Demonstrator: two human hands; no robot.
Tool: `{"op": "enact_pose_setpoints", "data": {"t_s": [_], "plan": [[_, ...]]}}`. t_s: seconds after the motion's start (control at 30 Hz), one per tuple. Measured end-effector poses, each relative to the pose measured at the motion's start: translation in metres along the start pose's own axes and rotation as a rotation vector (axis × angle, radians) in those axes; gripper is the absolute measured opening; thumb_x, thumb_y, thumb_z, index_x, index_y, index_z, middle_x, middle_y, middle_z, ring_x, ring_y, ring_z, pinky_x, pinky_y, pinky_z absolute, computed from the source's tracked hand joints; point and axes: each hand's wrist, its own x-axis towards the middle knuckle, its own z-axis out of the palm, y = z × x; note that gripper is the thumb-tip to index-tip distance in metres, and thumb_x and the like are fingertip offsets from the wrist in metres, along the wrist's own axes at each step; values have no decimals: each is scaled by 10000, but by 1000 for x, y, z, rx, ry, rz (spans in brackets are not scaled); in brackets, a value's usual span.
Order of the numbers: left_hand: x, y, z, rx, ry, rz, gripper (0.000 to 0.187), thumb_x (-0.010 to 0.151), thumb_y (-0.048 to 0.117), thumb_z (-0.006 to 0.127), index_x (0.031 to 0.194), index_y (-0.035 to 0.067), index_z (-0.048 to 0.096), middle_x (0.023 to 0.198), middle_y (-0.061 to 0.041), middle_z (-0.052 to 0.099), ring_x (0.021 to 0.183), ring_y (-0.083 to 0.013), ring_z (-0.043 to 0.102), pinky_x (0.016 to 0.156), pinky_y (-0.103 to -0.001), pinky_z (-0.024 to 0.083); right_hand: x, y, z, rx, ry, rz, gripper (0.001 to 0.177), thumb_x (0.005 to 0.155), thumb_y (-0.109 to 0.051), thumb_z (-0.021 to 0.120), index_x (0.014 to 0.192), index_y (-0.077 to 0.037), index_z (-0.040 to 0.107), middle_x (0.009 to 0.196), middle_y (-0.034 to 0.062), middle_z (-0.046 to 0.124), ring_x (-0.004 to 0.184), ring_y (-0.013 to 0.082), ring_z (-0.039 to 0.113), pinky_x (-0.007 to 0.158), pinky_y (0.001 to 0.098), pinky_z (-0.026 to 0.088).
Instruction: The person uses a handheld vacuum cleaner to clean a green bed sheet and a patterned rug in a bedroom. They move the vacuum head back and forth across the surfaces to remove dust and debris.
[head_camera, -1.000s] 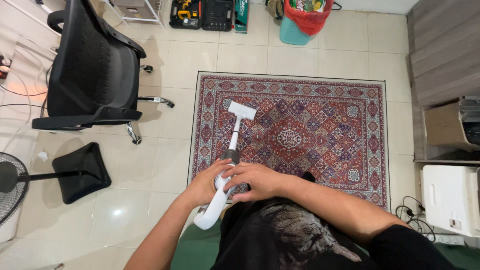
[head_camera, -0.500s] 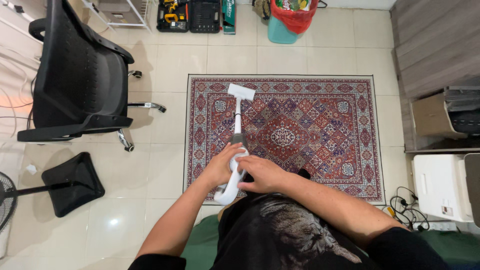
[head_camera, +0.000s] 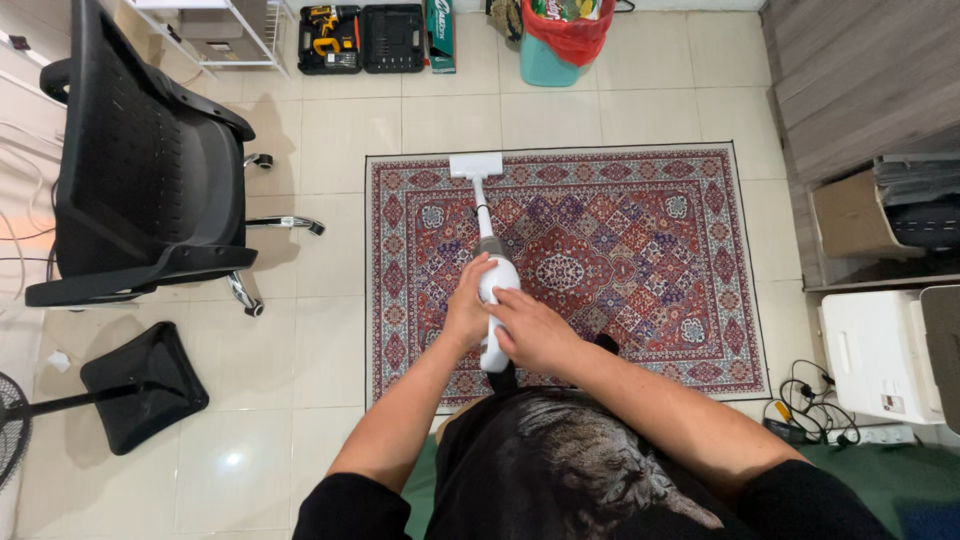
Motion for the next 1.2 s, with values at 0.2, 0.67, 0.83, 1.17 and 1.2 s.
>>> {"op": "enact_pose_setpoints", "data": {"t_s": [0.2, 0.67, 0.83, 1.17, 1.2], "plan": [[-25, 3, -15, -10, -53, -14, 732, 720, 15, 780, 1397, 130, 525, 1570, -105, 464, 1403, -297, 525, 1072, -372, 497, -4, -20, -15, 39, -75, -86, 380, 858, -242, 732, 1211, -100, 719, 1340, 192, 597, 1228, 372, 571, 1036, 465, 462], [-117, 63, -86, 60, -224, -167, 829, 603, 252, 956, 1328, 80, 592, 1537, -107, 510, 1451, -288, 472, 1163, -400, 412, 4, -40, -16, 350, -360, -463, 221, 917, -261, 737, 1113, -169, 780, 1223, 57, 696, 1189, 276, 643, 1043, 414, 495], [-136, 82, -103, 140, -323, -190, 893, 592, 270, 943, 1374, 85, 552, 1546, -89, 490, 1465, -302, 425, 1158, -414, 402, 4, -45, -16, 464, -462, -493, 232, 922, -276, 731, 1118, -170, 794, 1236, 60, 718, 1154, 285, 677, 1006, 410, 528], [-156, 111, -145, 270, -550, -252, 781, 608, 266, 933, 1312, 150, 615, 1529, -40, 514, 1486, -294, 386, 1167, -408, 394, 3, -62, -29, 593, -623, -538, 310, 936, -320, 725, 1182, -136, 765, 1371, 86, 687, 1246, 293, 658, 1060, 395, 513], [-155, 112, -148, 279, -574, -236, 777, 612, 271, 937, 1307, 149, 611, 1526, -41, 514, 1487, -299, 381, 1178, -411, 380, 3, -63, -30, 593, -631, -533, 310, 933, -320, 725, 1179, -135, 767, 1363, 87, 690, 1239, 292, 660, 1056, 394, 513]]}}
